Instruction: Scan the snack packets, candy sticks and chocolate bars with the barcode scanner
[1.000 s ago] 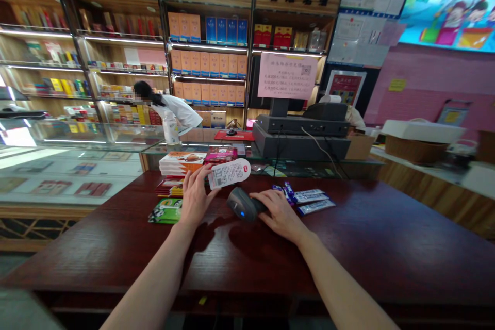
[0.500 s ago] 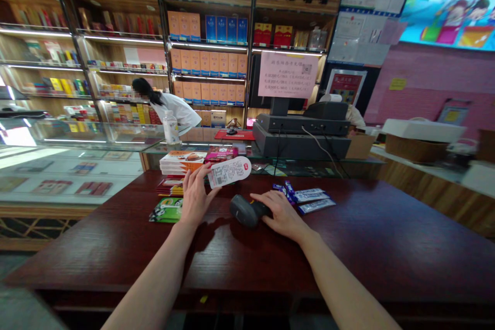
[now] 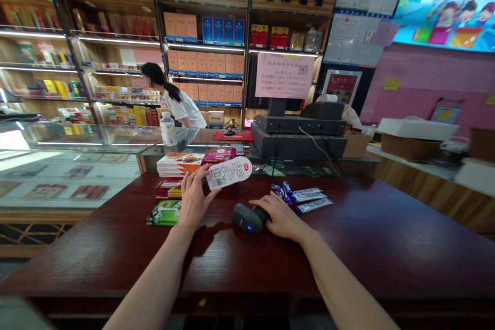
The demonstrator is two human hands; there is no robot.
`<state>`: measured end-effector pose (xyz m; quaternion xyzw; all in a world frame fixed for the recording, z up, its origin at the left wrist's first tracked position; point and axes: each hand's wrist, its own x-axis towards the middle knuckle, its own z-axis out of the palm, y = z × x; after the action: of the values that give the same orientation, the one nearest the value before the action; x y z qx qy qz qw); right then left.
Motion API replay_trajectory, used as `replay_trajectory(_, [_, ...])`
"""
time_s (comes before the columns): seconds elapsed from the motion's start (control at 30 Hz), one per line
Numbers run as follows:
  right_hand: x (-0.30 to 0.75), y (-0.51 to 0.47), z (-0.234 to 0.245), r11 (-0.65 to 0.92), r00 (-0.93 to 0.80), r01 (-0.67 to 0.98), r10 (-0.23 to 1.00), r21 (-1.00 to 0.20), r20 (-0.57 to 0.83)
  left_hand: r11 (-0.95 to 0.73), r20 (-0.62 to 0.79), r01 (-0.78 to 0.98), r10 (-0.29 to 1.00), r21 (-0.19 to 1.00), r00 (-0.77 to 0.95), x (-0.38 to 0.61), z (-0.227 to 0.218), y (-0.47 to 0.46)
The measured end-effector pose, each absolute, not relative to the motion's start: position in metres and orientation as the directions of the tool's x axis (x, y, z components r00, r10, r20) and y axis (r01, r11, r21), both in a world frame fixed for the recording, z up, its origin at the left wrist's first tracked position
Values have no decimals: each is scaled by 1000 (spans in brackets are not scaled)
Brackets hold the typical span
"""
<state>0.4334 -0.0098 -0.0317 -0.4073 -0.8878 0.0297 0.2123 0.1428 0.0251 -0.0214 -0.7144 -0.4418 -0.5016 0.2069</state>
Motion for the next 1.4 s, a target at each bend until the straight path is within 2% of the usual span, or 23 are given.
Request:
replay_trajectory(0.17, [441, -7, -38, 674, -582, 686, 734, -273, 350, -529, 899, 835, 426, 153, 105, 142, -22, 26])
replay_trajectory(0.3, [448, -2, -44, 665, -532, 650, 744, -368, 405, -535, 899, 831, 424, 154, 106, 143, -21, 25])
replay_trajectory(0.47, [445, 6, -41, 595, -306, 529, 799, -605, 518, -545, 896, 825, 427, 148, 121, 146, -20, 24])
replay_trajectory(0.57, [439, 10, -34, 533, -167, 385, 843, -754, 511, -566, 890, 814, 428, 131, 155, 148, -19, 23])
replay_trajectory(0.67, [433, 12, -25, 484, -39, 256, 870, -837, 492, -587, 888, 802, 421, 109, 187, 152, -18, 22])
replay_trajectory(0.83, [423, 18, -12, 445, 72, 154, 885, -882, 460, -619, 871, 782, 424, 79, 247, 157, -18, 21])
replay_trajectory(1.03, [415, 25, -8, 439, 80, 208, 883, -874, 462, -648, 850, 760, 424, 44, 312, 157, -21, 22])
replay_trajectory(1.2, [408, 22, -9, 400, 62, 144, 909, -905, 412, -640, 797, 755, 528, 147, 293, 158, -22, 21])
replay_trajectory(1.4, [397, 23, -11, 376, 99, 75, 919, -923, 382, -682, 802, 667, 559, 300, 211, 160, -23, 22])
